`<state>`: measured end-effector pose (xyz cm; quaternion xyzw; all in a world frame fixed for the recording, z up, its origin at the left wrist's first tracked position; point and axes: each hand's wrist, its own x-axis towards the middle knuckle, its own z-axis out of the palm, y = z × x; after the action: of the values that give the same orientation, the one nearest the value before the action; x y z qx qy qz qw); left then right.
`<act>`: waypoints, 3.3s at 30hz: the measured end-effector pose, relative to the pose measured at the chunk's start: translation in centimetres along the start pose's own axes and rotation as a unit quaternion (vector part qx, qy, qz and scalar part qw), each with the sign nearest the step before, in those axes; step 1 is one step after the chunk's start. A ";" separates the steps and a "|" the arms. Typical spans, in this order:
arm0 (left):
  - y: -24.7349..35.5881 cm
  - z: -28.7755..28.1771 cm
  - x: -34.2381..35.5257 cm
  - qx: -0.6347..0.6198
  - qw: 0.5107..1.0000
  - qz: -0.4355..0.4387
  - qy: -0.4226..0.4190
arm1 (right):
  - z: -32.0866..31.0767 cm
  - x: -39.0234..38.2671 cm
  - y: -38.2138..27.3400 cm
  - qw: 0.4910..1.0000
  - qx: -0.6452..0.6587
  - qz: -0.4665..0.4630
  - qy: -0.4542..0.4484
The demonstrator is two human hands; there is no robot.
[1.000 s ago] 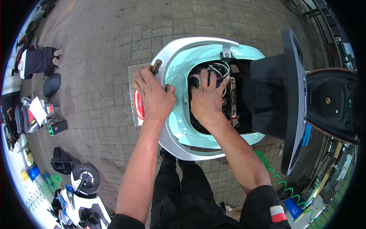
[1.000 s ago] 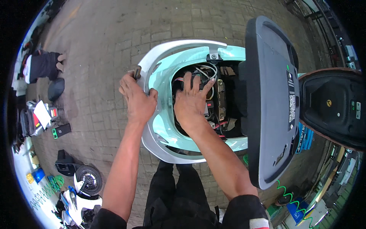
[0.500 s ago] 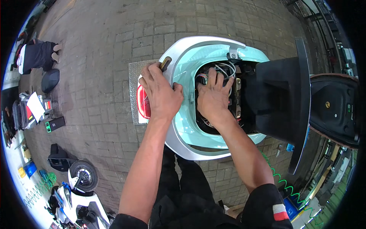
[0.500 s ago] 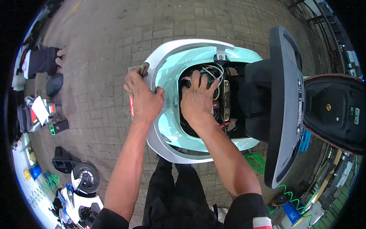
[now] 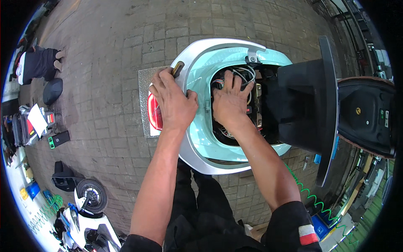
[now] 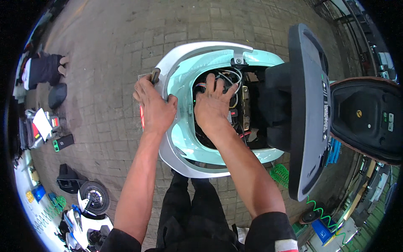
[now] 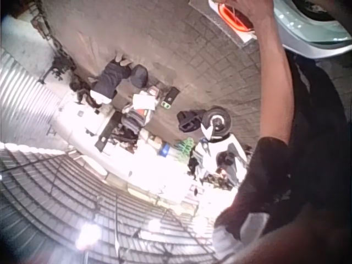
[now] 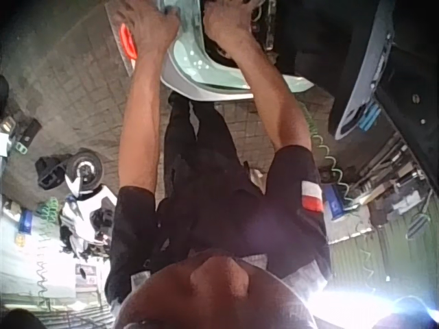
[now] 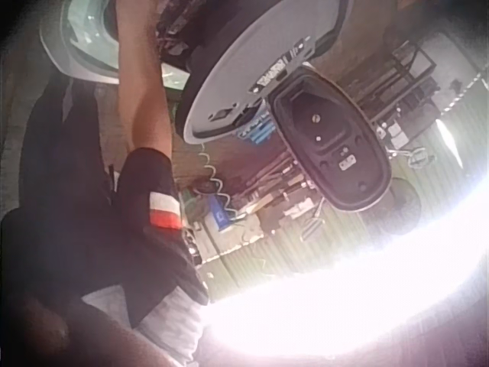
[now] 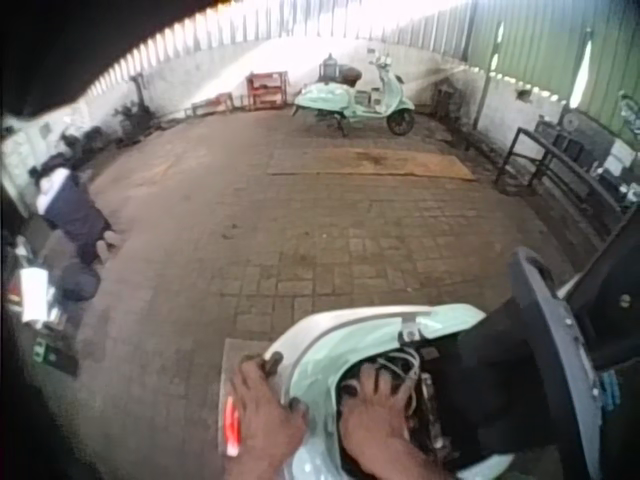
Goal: The person performs maintenance on an electric scooter by hand and using a screwdriver, disconnecting and reconnecting electrical connectors and wiring within the battery or motor controller compartment under the seat.
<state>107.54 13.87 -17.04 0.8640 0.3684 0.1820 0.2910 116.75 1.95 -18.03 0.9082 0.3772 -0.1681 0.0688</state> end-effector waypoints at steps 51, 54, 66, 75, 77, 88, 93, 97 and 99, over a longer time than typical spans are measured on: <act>-1.2 0.1 0.2 0.038 0.998 0.038 0.015 | -1.9 0.8 2.3 0.993 0.008 -0.104 0.048; -1.2 0.1 0.2 0.036 0.999 0.037 0.012 | -1.9 0.9 2.0 0.995 -0.016 -0.092 0.020; -0.8 0.1 0.1 0.037 0.999 0.030 0.016 | -2.1 1.0 1.7 0.995 -0.042 -0.091 -0.026; -0.6 -0.2 0.1 0.026 0.999 0.017 0.011 | -1.8 1.0 1.6 0.993 -0.050 -0.103 -0.025; -0.6 -0.2 0.1 0.025 0.999 0.020 0.011 | -2.0 0.9 1.5 0.993 -0.044 -0.102 -0.032; -0.7 -0.1 0.1 0.013 1.000 0.010 0.016 | -3.1 1.4 0.7 0.992 -0.043 -0.075 -0.095; -0.9 -0.1 0.0 0.027 0.999 0.018 0.023 | -3.4 1.5 0.1 0.991 -0.049 -0.064 -0.112; -1.0 0.1 0.1 0.021 0.999 0.018 0.020 | -3.3 1.4 0.3 0.991 -0.063 -0.064 -0.100; -1.1 0.0 0.1 0.015 0.999 0.038 0.032 | -3.3 1.5 0.8 0.991 -0.062 -0.068 -0.094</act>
<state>107.04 14.53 -17.76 0.8753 0.3472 0.2148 0.2590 119.11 3.21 -15.50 0.8543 0.4398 -0.2336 0.1489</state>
